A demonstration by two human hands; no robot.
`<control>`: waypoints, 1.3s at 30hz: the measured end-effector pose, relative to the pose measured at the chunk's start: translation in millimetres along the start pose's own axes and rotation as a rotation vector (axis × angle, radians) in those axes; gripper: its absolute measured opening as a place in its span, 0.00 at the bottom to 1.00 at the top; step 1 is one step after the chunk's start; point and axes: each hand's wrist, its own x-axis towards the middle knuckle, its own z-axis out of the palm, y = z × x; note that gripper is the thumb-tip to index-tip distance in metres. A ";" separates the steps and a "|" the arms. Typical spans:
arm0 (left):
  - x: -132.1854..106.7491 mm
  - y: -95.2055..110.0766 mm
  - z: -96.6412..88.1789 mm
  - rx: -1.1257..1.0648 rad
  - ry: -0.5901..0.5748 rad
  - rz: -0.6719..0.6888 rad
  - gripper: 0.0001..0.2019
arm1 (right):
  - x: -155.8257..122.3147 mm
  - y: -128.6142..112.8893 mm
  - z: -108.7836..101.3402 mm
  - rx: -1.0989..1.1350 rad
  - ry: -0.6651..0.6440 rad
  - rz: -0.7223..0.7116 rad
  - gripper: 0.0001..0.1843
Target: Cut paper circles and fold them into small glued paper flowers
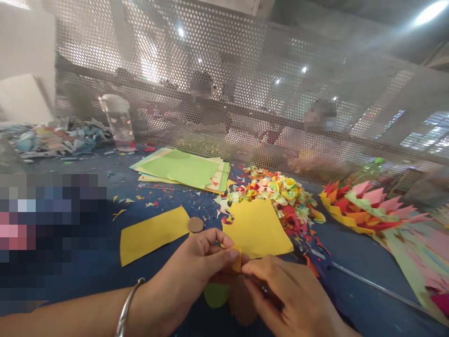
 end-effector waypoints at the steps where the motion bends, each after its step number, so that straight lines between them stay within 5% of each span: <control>1: -0.3 -1.0 0.3 -0.023 -0.008 0.001 0.17 | -0.1 0.7 1.3 -0.013 0.007 -0.032 0.11; 8: -2.9 -5.7 -0.1 -0.111 -0.146 -0.063 0.15 | -4.8 0.7 -0.3 -0.037 0.001 -0.069 0.07; 12: -2.4 -7.0 1.4 -0.066 -0.244 -0.026 0.11 | -2.7 -2.5 -4.4 0.053 -0.029 0.052 0.07; 21: -3.7 -6.8 5.4 0.031 -0.201 -0.012 0.17 | -2.1 -1.0 -2.3 0.113 0.007 0.241 0.06; 28: -3.2 -14.7 0.1 0.105 -0.293 0.061 0.13 | 0.2 -1.3 -2.8 0.115 0.028 0.245 0.05; 39: -4.0 -14.3 0.1 0.177 -0.280 0.098 0.11 | -5.8 -1.6 1.2 0.182 0.072 0.290 0.05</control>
